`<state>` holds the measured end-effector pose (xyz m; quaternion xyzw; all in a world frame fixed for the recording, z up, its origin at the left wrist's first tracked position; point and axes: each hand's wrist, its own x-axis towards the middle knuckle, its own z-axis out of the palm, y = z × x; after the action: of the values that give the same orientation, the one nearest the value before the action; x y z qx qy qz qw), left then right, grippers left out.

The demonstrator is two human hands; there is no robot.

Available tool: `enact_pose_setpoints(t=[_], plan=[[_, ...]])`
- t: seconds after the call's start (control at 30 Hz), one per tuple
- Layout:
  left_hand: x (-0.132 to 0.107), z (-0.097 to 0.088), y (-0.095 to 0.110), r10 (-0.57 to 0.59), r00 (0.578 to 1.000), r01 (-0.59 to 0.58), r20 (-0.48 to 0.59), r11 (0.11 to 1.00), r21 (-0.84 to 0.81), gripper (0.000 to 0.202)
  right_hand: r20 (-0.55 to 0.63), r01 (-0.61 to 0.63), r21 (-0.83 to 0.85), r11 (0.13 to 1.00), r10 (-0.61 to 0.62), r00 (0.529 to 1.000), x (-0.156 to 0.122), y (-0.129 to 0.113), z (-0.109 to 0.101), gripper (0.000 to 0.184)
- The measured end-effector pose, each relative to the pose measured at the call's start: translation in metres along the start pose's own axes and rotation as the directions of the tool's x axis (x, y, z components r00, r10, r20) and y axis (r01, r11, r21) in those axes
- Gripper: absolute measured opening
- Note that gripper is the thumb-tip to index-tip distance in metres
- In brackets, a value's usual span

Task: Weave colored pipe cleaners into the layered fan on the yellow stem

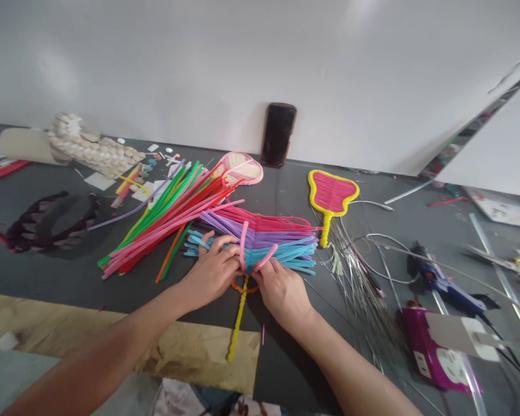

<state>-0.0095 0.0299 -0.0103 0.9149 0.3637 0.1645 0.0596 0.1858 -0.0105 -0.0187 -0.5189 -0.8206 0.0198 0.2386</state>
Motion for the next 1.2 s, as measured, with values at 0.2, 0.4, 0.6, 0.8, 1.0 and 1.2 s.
enact_pose_setpoints(t=[0.2, 0.4, 0.6, 0.8, 1.0, 1.2], plan=[[0.0001, -0.0002, 0.0003, 0.003, 1.0, -0.003, -0.005, 1.0, 0.017, 0.008, 0.039, -0.043, -0.028, 0.999, 0.044, 0.998, -0.0006, 0.0015, 0.003, 0.024], [0.0013, -0.0019, 0.0009, -0.01, 1.0, 0.01, -0.015, 1.0, 0.006, 0.009, 0.078, -0.053, 0.009, 0.999, 0.052, 0.996, -0.0011, 0.0029, 0.0019, 0.021], [0.0018, -0.003, 0.0026, -0.036, 0.999, 0.036, 0.004, 0.999, -0.041, 0.008, 0.06, -0.066, 0.059, 0.996, 0.063, 0.996, 0.0003, 0.0023, -0.0016, 0.024], [0.0036, -0.0029, 0.0044, -0.047, 0.998, 0.049, 0.037, 0.997, -0.052, 0.009, 0.054, -0.085, 0.037, 0.996, 0.083, 0.995, 0.0011, 0.002, -0.0007, 0.025], [0.0044, -0.0011, 0.0044, -0.094, 0.995, 0.098, 0.037, 0.989, -0.11, 0.008, 0.017, -0.074, 0.041, 0.996, 0.073, 0.997, 0.0025, 0.0008, -0.0006, 0.026], [0.0053, 0.0017, 0.0041, -0.093, 0.996, 0.093, 0.007, 0.987, -0.129, 0.007, 0.021, -0.061, 0.046, 0.997, 0.061, 0.998, 0.0002, -0.0014, -0.004, 0.028]])
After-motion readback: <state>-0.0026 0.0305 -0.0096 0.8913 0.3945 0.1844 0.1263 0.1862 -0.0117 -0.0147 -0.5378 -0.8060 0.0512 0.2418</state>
